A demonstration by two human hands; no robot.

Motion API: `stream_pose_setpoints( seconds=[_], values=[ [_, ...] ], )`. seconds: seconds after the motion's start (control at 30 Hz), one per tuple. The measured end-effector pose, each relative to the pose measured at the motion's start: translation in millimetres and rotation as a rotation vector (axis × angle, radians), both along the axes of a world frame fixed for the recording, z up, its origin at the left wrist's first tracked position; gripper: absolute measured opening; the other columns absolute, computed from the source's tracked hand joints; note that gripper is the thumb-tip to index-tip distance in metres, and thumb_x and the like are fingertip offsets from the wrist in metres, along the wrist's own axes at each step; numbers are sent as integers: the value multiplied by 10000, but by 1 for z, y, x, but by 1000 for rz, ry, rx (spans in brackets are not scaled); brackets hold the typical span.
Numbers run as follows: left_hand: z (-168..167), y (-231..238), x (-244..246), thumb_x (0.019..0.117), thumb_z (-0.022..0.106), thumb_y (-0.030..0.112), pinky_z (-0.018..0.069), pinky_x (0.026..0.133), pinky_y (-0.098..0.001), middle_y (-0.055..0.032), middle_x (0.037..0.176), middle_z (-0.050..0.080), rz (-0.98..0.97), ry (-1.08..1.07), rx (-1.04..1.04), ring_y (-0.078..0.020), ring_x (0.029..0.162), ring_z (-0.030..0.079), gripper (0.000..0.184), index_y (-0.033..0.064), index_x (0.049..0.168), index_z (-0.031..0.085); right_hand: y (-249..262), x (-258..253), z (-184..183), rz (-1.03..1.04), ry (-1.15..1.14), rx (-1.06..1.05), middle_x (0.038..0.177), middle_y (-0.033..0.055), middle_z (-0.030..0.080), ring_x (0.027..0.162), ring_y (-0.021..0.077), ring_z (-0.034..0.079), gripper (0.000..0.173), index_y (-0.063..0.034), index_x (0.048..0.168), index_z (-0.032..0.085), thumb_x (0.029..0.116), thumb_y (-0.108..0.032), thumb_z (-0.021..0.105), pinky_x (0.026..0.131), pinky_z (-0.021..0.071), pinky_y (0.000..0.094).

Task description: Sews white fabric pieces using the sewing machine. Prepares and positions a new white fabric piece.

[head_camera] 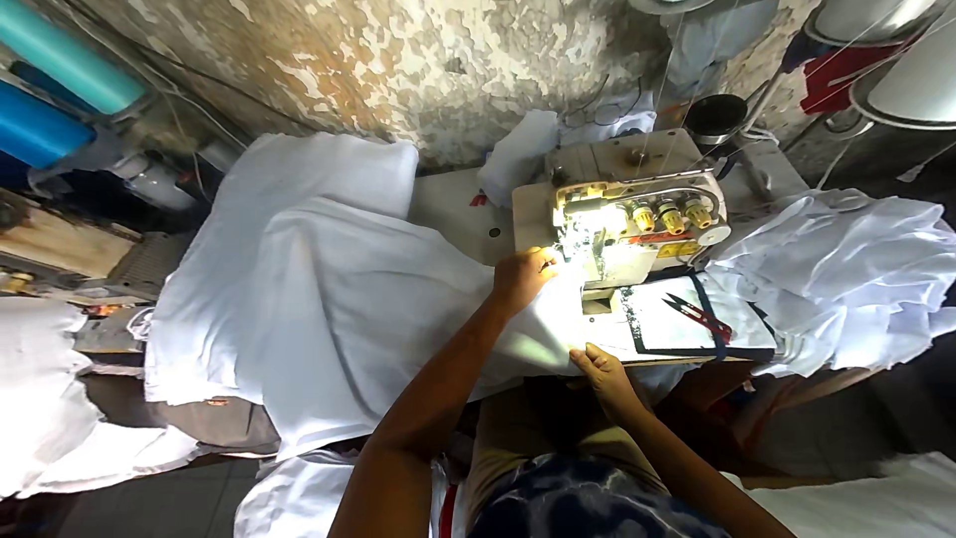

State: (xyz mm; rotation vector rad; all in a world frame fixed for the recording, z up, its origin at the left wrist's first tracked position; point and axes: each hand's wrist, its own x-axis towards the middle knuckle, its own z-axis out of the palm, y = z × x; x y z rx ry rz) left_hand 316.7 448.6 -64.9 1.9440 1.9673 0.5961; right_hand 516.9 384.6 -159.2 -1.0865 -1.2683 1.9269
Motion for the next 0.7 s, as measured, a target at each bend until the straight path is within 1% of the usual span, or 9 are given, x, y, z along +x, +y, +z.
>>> stream_pose_setpoints(
  seconds=[0.13,0.27,0.5,0.63,0.7],
  values=[
    [2,1,4,991,623,145,506,774,-553,-181,984,723,35,22,-20,-349,919,700,183,6,1039,732,-1,0,-1,-12,8,-2,835,31,713,722,80,711,173,13,991,633,1064,-87,512,643,605,245],
    [-1,3,5,984,629,142,511,772,-563,-182,985,728,46,41,-15,-354,924,707,177,1,1027,727,0,0,0,-13,11,-8,822,27,714,711,79,709,172,6,980,635,1062,-82,513,644,604,243],
    [5,4,7,998,597,134,502,800,-581,-199,1026,724,63,48,-86,-375,965,700,199,-11,1066,716,0,-1,-2,-30,2,2,801,20,703,693,72,698,177,3,947,633,1057,-82,523,639,601,243],
    [7,7,10,998,594,140,502,818,-592,-199,1051,726,99,45,-122,-377,987,698,215,-1,1105,715,1,-1,0,-21,-8,15,811,25,710,699,68,701,177,20,973,646,1055,-78,524,642,604,245],
    [3,7,12,984,601,112,509,796,-575,-194,1047,723,113,44,-60,-373,974,699,194,3,1098,715,2,-1,0,-19,-9,20,806,24,707,695,64,697,170,20,966,646,1051,-69,529,639,600,239]
  ],
)
